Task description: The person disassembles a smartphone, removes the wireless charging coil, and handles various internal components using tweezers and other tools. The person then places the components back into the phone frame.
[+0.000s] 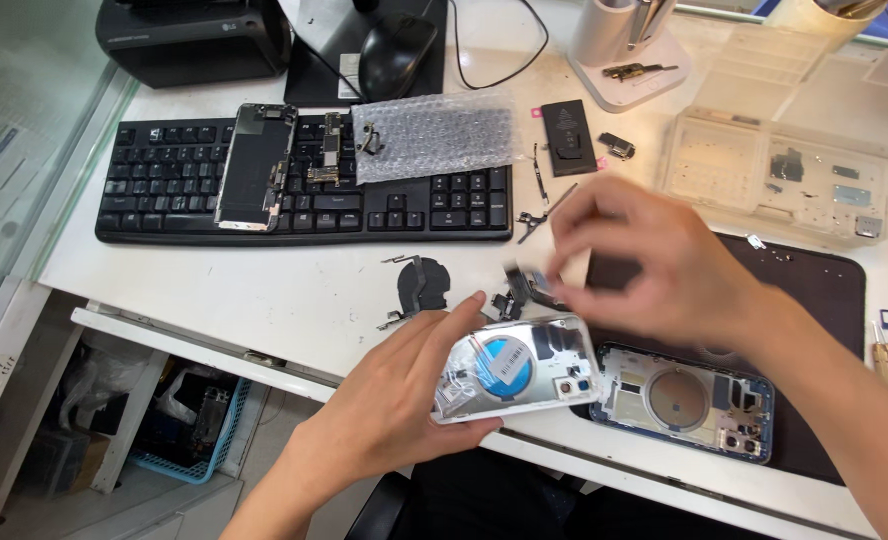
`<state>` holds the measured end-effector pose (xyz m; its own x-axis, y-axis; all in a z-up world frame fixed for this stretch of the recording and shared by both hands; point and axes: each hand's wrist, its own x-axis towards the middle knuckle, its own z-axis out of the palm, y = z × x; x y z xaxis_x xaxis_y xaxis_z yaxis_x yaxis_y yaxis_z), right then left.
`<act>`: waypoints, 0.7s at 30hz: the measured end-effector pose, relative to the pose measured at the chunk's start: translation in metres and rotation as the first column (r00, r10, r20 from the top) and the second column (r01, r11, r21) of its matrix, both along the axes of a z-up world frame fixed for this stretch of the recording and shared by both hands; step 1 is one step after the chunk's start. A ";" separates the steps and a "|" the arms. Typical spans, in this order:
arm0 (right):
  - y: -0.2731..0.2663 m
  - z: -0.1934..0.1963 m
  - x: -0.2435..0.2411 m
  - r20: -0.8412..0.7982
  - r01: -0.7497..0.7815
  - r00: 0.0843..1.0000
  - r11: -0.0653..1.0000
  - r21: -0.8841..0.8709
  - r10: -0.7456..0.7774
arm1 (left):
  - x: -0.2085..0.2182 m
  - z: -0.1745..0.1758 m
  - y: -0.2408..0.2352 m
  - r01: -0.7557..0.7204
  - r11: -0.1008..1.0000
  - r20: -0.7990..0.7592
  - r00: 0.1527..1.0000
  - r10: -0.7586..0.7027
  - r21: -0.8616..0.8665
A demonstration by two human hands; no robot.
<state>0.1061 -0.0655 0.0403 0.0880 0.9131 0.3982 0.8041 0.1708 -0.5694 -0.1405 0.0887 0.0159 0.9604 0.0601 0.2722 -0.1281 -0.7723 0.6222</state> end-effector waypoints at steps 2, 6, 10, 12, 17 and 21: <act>0.038 -0.003 0.016 0.033 -0.015 0.999 0.997 0.075 0.012 | -0.004 -0.004 0.003 -0.034 0.999 -0.012 0.999 0.034 0.001; 0.110 -0.019 0.042 0.082 -0.012 0.997 0.989 0.148 -0.001 | -0.013 -0.009 0.003 -0.038 0.999 0.030 0.999 0.038 0.005; 0.141 -0.037 0.046 0.221 0.068 0.969 0.981 0.180 -0.107 | -0.016 -0.010 0.000 0.000 0.999 0.028 1.000 0.002 -0.050; 0.140 -0.039 0.045 0.239 0.049 0.967 0.982 0.184 -0.093 | -0.015 -0.010 -0.001 0.007 0.999 0.050 0.999 -0.006 -0.032; 0.095 -0.015 0.034 0.174 0.035 0.983 0.983 0.180 -0.066 | -0.006 -0.007 -0.002 0.021 1.000 0.086 0.996 -0.021 0.000; 0.012 0.013 0.011 0.040 0.118 0.993 0.991 -0.071 -0.115 | -0.001 -0.001 -0.004 0.049 0.999 0.056 0.997 -0.048 -0.021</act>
<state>0.1173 -0.0533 0.0534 0.1824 0.9242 0.3356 0.8359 0.0340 -0.5479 -0.1418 0.0843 0.0149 0.9457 0.0207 0.3244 -0.1997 -0.7505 0.6300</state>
